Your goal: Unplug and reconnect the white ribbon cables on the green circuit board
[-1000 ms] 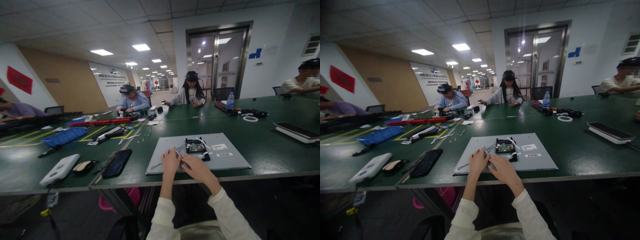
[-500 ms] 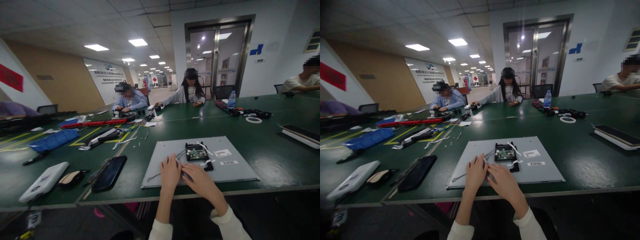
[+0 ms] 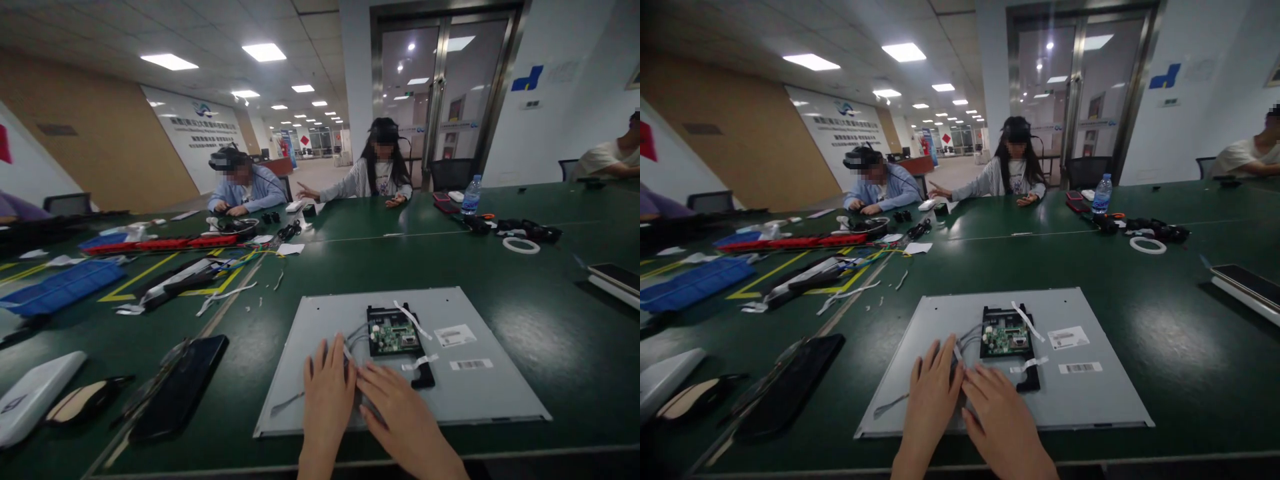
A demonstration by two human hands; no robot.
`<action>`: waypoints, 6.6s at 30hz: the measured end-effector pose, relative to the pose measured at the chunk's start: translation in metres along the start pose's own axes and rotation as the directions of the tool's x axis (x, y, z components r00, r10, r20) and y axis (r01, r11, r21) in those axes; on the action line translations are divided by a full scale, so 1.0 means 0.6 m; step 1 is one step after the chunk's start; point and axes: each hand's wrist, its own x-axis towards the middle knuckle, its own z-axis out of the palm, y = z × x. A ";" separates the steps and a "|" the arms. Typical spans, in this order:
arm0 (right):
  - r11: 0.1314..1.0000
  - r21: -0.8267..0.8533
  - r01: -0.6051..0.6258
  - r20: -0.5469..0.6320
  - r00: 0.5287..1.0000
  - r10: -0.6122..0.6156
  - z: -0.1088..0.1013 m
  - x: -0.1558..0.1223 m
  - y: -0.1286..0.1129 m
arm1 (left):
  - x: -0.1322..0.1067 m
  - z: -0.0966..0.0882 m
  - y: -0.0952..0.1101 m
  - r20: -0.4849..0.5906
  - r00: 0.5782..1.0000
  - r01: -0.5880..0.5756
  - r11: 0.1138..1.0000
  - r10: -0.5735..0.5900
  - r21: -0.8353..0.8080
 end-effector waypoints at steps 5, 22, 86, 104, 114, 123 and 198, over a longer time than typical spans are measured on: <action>0.994 -0.088 0.065 -0.002 0.998 -0.065 0.010 0.007 0.012 | 0.008 -0.002 -0.002 0.010 1.000 0.017 1.000 -0.017 0.014; 0.942 -0.260 0.214 -0.108 0.963 -0.248 0.006 0.014 0.006 | -0.005 0.001 -0.010 -0.068 0.997 -0.022 1.000 0.023 0.015; 0.978 -0.142 0.154 -0.131 0.976 -0.173 -0.025 -0.056 -0.005 | -0.055 -0.006 0.043 -0.135 0.989 -0.064 0.996 0.056 -0.062; 0.971 0.235 -0.049 -0.596 0.782 0.184 -0.207 -0.024 0.121 | -0.061 -0.011 0.041 -0.141 0.989 -0.053 0.996 0.042 -0.075; 0.998 0.004 0.065 -0.154 0.986 -0.064 -0.170 0.008 0.180 | -0.061 -0.005 0.038 -0.150 0.988 -0.054 0.994 0.040 -0.090; 0.990 -0.095 0.107 -0.075 0.991 -0.114 -0.124 0.029 0.202 | -0.059 -0.010 0.045 -0.276 0.961 -0.013 0.991 -0.025 -0.136; 0.879 -0.468 -0.092 0.050 0.990 0.130 -0.239 -0.142 0.312 | -0.085 -0.016 0.082 -0.240 0.970 -0.104 0.824 -0.040 -0.557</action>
